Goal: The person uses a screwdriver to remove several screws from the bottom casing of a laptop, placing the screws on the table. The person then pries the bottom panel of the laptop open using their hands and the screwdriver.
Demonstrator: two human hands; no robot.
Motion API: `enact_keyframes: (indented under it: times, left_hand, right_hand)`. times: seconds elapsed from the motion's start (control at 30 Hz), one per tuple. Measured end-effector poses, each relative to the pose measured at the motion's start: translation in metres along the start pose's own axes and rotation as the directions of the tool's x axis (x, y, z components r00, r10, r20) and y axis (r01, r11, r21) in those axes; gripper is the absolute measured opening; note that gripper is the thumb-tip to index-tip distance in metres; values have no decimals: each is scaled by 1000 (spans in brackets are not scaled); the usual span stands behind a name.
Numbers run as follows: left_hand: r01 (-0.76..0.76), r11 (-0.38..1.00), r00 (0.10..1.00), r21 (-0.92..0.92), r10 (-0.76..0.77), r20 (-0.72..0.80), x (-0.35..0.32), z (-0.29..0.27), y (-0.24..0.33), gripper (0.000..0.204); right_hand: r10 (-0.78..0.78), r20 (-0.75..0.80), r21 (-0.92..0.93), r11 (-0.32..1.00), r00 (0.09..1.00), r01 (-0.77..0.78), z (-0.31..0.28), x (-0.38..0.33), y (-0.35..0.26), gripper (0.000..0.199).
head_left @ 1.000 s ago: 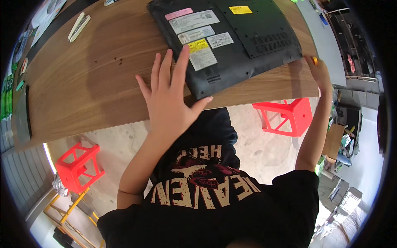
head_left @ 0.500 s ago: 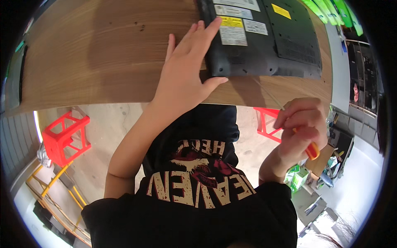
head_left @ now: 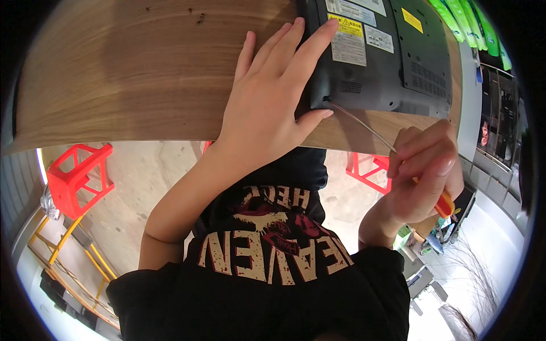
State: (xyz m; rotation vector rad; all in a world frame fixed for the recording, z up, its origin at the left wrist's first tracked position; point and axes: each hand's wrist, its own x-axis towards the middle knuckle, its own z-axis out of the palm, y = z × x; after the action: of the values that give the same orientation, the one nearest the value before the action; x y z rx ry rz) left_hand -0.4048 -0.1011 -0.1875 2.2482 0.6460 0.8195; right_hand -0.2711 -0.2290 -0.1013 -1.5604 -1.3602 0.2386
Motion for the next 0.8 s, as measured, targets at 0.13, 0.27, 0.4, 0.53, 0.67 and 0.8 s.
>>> enact_keyframes:
  times: [0.13, 0.27, 0.4, 0.53, 0.67, 0.8]
  left_hand:
    - [1, 1000, 1000, 9, -1, -8, 1, 0, 0, 94]
    - [16, 1000, 1000, 16, -16, -9, 1, -2, -1, 94]
    - [17, 1000, 1000, 0, -17, -5, 1, -3, -2, 94]
    - [-2, 1000, 999, -4, 2, -39, -1, -2, -2, 94]
    - [-14, 1000, 999, 1, 14, -31, 0, -3, 1, 94]
    - [-7, 1000, 1000, 12, 8, -18, -1, -5, 2, 94]
  right_hand:
    - [-104, 45, -21, 994, 994, 105, 0, 25, 1, 48]
    - [-47, 100, -16, 999, 994, 49, 5, 39, -7, 46]
    - [-149, 240, -23, 987, 959, 159, 7, 56, 0, 44]
    - [-282, 361, 304, 937, 889, 175, 15, 74, 18, 42]
    - [-369, 231, 581, 795, 900, 177, 29, 84, 33, 44]
    - [-253, 241, 691, 722, 937, 17, 27, 79, 35, 46]
